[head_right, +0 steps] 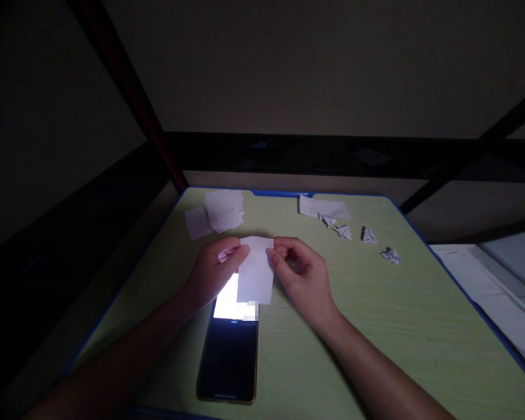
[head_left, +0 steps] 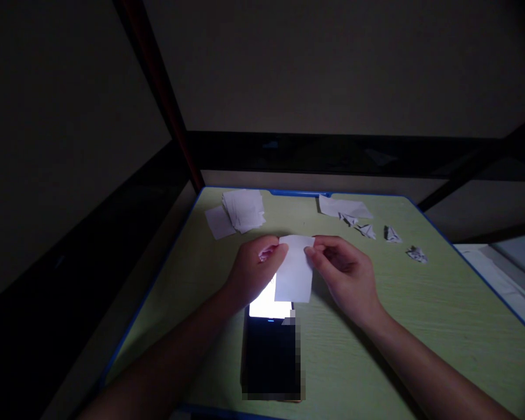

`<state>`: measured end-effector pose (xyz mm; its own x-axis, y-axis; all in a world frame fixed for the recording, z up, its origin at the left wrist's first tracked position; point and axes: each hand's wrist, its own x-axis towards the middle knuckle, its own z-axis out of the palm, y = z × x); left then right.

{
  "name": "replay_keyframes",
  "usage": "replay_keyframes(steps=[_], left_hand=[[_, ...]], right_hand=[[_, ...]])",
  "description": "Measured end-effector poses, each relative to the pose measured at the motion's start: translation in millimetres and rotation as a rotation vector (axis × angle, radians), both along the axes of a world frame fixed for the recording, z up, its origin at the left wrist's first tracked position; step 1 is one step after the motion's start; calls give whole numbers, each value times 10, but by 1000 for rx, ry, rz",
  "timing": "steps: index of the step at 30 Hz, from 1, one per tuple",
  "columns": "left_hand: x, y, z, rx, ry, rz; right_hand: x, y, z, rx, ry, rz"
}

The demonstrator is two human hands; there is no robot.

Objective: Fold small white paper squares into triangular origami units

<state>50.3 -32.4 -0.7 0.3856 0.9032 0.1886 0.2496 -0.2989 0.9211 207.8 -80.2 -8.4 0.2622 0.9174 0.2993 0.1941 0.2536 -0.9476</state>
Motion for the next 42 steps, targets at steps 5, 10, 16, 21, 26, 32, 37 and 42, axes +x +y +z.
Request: replay_keyframes(steps=[5, 10, 16, 21, 26, 32, 37, 42], left_hand=[[22, -36, 11, -35, -73, -13], [-8, -47, 38, -24, -25, -37], [-6, -33, 61, -58, -57, -40], [-2, -27, 48, -62, -50, -19], [-16, -30, 80, -39, -19, -20], [-11, -22, 101, -59, -51, -10], [-8, -4, 90, -63, -62, 15], [-3, -3, 93, -99, -107, 15]], right_hand=[[26, -47, -2, 12, -95, 19], [42, -65, 20, 21, -151, -6], [47, -86, 45, 48, -212, -11], [50, -89, 58, 56, -261, -14], [50, -90, 65, 59, -268, -8], [50, -107, 53, 9, -239, 25], [26, -99, 52, -80, -99, 67], [12, -79, 79, -145, 79, 69]])
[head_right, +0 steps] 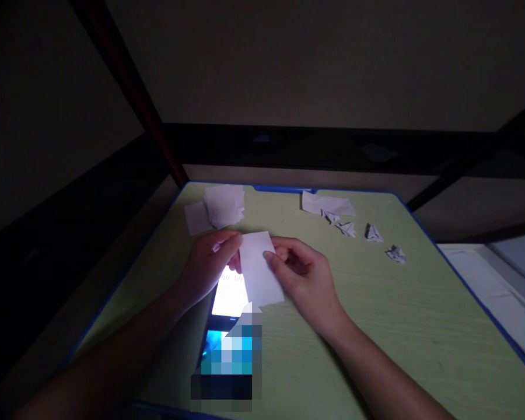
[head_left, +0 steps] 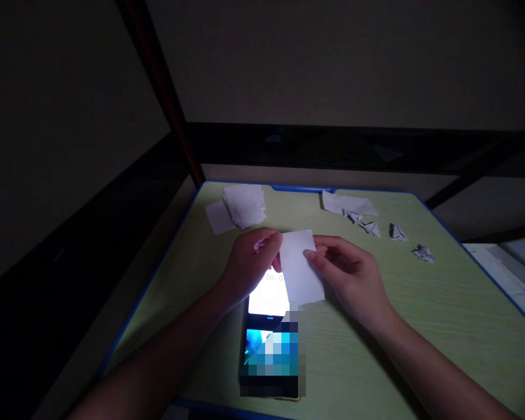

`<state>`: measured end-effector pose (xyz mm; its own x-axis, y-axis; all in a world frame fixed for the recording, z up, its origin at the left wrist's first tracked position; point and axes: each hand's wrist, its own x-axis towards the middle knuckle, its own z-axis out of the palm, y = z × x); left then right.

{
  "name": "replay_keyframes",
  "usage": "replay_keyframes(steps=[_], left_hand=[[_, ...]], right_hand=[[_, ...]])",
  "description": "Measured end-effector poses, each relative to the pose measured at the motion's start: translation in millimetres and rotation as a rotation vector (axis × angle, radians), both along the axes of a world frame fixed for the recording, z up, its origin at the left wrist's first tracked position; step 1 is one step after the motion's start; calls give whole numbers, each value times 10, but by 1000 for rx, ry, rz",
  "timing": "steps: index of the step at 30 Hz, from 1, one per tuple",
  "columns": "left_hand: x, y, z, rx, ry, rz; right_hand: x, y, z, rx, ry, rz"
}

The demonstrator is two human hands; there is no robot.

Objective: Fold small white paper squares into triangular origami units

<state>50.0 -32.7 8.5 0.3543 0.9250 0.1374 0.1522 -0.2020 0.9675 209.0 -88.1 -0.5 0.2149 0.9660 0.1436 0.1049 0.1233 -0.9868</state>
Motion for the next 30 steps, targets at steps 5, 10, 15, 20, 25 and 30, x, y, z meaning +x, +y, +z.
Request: replay_keyframes(steps=[5, 10, 15, 20, 25, 30], left_hand=[[-8, 4, 8, -38, -27, -62], [2, -9, 43, -131, -36, -243], [-11, -19, 71, -135, -4, -330], [11, 26, -11, -156, 27, -222], [5, 70, -23, -132, -21, -36], [-60, 60, 21, 37, 78, 30]], right_hand=[[31, 24, -38, -50, 120, 2], [85, 77, -49, -2, 279, -105], [118, 124, 11, 22, 387, -193], [117, 118, 15, 25, 400, -146], [133, 103, -18, 24, 325, 13], [223, 104, 12, 143, 79, -65]])
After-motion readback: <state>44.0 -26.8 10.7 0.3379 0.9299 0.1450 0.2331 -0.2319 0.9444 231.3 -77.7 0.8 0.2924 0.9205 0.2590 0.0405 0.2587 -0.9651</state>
